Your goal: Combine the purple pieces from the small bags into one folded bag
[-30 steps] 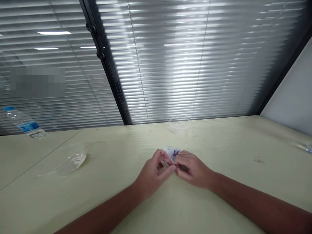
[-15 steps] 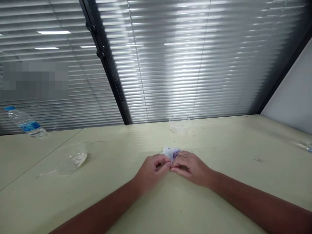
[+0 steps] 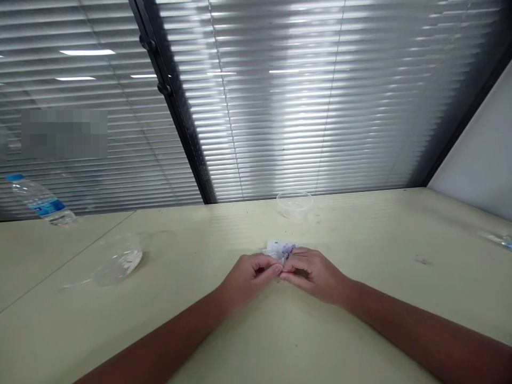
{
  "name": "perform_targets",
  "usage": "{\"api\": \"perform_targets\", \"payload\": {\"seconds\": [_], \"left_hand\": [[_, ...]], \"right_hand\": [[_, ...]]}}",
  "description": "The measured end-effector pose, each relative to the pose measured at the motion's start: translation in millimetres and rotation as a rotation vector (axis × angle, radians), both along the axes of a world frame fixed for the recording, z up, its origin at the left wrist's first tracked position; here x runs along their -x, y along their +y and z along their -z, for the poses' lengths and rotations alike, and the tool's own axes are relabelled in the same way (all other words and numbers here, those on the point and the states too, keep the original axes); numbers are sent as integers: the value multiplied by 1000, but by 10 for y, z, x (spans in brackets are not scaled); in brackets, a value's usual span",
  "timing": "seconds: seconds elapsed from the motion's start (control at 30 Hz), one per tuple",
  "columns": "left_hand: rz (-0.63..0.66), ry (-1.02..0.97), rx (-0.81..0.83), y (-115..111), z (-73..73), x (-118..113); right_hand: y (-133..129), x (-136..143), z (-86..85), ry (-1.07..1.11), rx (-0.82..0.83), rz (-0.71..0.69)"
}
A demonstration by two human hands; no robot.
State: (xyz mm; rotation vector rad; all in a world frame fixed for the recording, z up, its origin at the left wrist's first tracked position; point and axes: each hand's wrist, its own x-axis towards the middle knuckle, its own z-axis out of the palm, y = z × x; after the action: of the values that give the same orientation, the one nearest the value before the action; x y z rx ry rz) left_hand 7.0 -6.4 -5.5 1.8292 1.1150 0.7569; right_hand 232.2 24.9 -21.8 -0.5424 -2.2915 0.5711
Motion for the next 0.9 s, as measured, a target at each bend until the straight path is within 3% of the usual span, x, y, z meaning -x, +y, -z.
{"api": "perform_targets", "payload": {"seconds": [0.17, 0.43, 0.57, 0.77, 0.9], "left_hand": [[-53, 79, -91, -6, 50, -9], [-78, 359, -487, -9, 69, -31], [-135, 342, -493, 38, 36, 34], [-81, 142, -364, 90, -21, 123], [23, 81, -352, 85, -46, 112]], "right_hand": [[-21, 2, -10, -42, -9, 35], [-47, 45, -38, 2, -159, 112], [-37, 32, -60, -1, -144, 140], [-20, -9, -65, -3, -92, 259], [-27, -22, -45, -92, -83, 168]]}}
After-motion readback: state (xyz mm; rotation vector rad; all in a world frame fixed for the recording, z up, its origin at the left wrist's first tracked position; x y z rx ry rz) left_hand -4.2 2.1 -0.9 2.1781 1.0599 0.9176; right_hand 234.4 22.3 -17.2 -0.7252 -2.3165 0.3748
